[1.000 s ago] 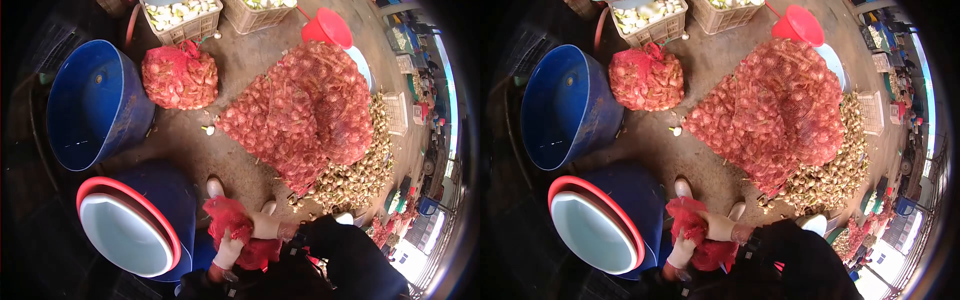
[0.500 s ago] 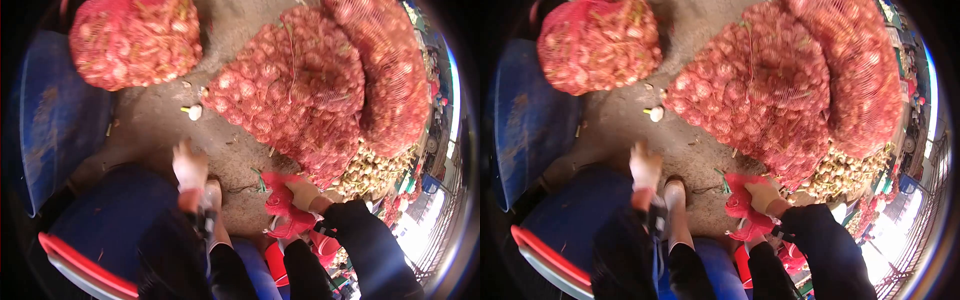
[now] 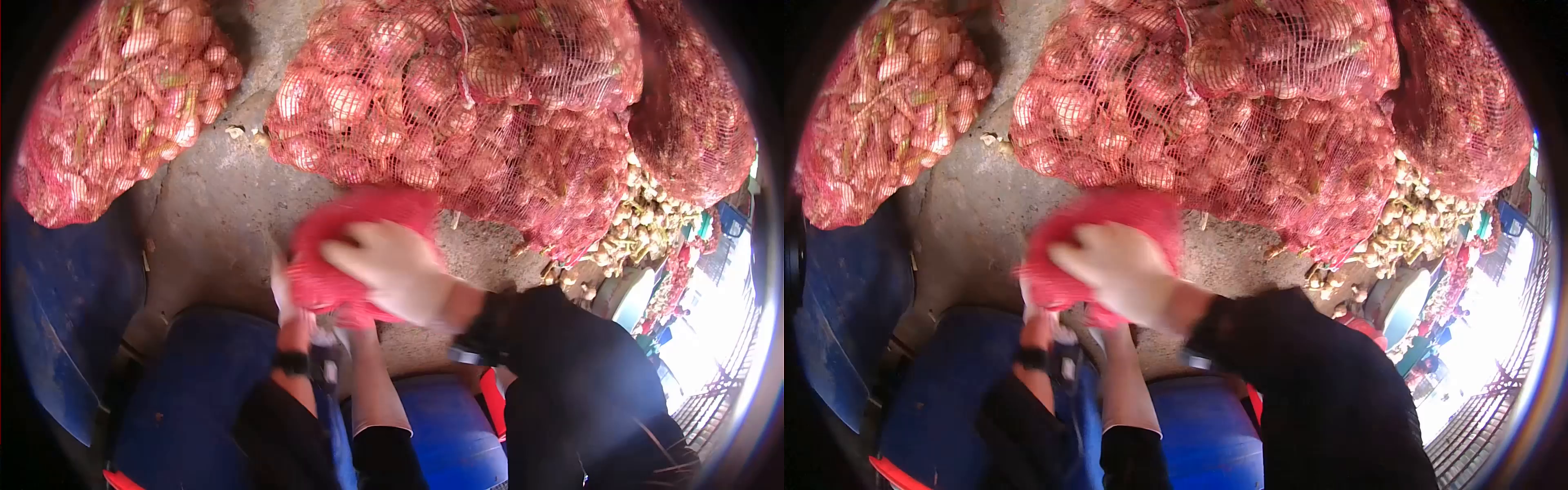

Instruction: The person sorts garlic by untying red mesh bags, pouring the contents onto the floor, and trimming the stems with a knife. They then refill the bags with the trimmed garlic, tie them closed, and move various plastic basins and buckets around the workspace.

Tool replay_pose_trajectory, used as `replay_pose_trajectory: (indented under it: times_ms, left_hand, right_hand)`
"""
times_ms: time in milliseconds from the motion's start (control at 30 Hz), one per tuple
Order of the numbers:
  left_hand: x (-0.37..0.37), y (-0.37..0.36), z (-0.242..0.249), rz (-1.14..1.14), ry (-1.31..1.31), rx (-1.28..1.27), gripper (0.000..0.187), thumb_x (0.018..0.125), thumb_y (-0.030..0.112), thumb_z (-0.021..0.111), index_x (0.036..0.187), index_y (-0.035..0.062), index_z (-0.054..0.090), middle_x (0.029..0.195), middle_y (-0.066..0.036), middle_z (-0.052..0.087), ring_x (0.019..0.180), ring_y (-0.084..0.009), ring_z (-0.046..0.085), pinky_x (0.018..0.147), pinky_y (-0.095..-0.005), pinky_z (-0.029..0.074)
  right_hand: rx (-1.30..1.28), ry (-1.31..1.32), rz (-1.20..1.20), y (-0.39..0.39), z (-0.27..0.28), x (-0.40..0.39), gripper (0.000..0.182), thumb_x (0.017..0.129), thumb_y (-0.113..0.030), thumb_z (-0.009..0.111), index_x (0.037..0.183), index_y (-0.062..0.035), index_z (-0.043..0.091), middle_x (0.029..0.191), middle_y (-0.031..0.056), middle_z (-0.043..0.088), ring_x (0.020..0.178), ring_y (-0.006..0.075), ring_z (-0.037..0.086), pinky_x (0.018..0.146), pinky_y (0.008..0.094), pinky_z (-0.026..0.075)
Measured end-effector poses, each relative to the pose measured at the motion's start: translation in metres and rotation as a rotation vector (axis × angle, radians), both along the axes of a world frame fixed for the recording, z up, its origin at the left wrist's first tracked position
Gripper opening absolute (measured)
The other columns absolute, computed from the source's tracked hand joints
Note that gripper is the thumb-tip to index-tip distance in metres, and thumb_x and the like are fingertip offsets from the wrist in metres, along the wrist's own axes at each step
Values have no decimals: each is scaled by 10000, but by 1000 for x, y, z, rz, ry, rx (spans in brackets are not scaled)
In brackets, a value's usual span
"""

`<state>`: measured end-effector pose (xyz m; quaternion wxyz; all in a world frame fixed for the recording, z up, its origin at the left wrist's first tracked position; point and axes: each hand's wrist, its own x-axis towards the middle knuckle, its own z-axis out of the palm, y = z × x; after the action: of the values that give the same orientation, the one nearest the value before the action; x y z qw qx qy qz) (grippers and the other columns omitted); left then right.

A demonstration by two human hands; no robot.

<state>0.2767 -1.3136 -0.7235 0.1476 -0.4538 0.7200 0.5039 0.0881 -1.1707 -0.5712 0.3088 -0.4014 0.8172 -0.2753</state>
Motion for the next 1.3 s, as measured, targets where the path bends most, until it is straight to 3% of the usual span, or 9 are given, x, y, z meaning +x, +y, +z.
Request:
replay_pose_trajectory:
  times_ms: [100, 233, 400, 433, 467, 533, 600, 967, 1300]
  left_hand:
    - [15, 35, 83, 482, -23, 313, 511, 855, 158, 649, 1304, 47, 434, 1169, -95, 565, 1028, -233, 584, 750, -389, 551]
    - [53, 34, 109, 529, -316, 230, 485, 742, -25, 603, 1208, 35, 480, 1059, -101, 548, 845, -185, 616, 572, -274, 559]
    - [68, 17, 109, 466, -320, 180, 488, 733, 5, 537, 1215, 43, 471, 1064, -89, 550, 837, -177, 601, 586, -279, 542]
    - [66, 10, 106, 466, -316, 194, 503, 739, 0, 548, 1233, 36, 462, 1099, -95, 540, 868, -177, 600, 588, -275, 547]
    - [49, -5, 109, 481, -270, 226, 533, 740, 17, 541, 1263, 38, 439, 1098, -88, 540, 864, -172, 594, 584, -278, 533]
    - [25, -20, 116, 512, -141, 266, 567, 744, 27, 525, 1298, 29, 406, 1080, -102, 543, 850, -183, 590, 627, -288, 529]
    - [-22, -25, 142, 620, -6, 312, 578, 757, 21, 555, 1306, 4, 376, 1088, -146, 555, 909, -224, 607, 693, -325, 553]
    - [-146, -104, 304, 707, 487, 515, 354, 771, 72, 483, 1124, 54, 489, 848, -94, 591, 618, -198, 569, 510, -315, 445]
    - [-167, -141, 356, 799, 247, 513, 217, 801, 84, 443, 1002, 118, 516, 875, -66, 571, 677, -242, 573, 547, -363, 511]
  right_hand:
    - [-241, 183, -12, -98, -16, -3, 286, 714, -178, 616, 999, -155, 612, 855, 71, 530, 786, 277, 570, 649, 386, 474]
    - [-238, 474, -57, -147, -102, 16, 153, 711, -196, 592, 835, -142, 664, 893, 65, 559, 798, 237, 576, 658, 381, 446]
    - [-141, 184, 50, 96, -160, 52, 271, 793, -166, 593, 1057, -124, 641, 1149, 113, 586, 985, 255, 592, 791, 437, 490]
    - [-188, 239, -89, 178, -156, 63, 83, 812, -136, 569, 824, -106, 646, 995, 77, 602, 891, 236, 579, 716, 395, 467]
    - [480, -309, -370, 309, -134, 55, 188, 839, -131, 537, 906, -88, 707, 955, 105, 685, 872, 266, 654, 749, 431, 521]
    - [1464, -141, -41, 429, -61, 34, 195, 839, -152, 536, 914, -100, 709, 938, 112, 682, 881, 273, 654, 767, 423, 521]
    - [1685, -181, 147, 480, -5, 45, 203, 839, -172, 536, 922, -112, 711, 921, 119, 680, 891, 279, 654, 784, 415, 520]
    - [690, -188, 130, 283, 69, 88, 171, 703, -173, 600, 842, -96, 664, 850, 171, 631, 834, 368, 607, 747, 480, 482]
    - [672, -344, 0, 231, 185, 85, 351, 755, -207, 568, 1088, -168, 673, 953, 169, 658, 920, 359, 630, 829, 456, 499]
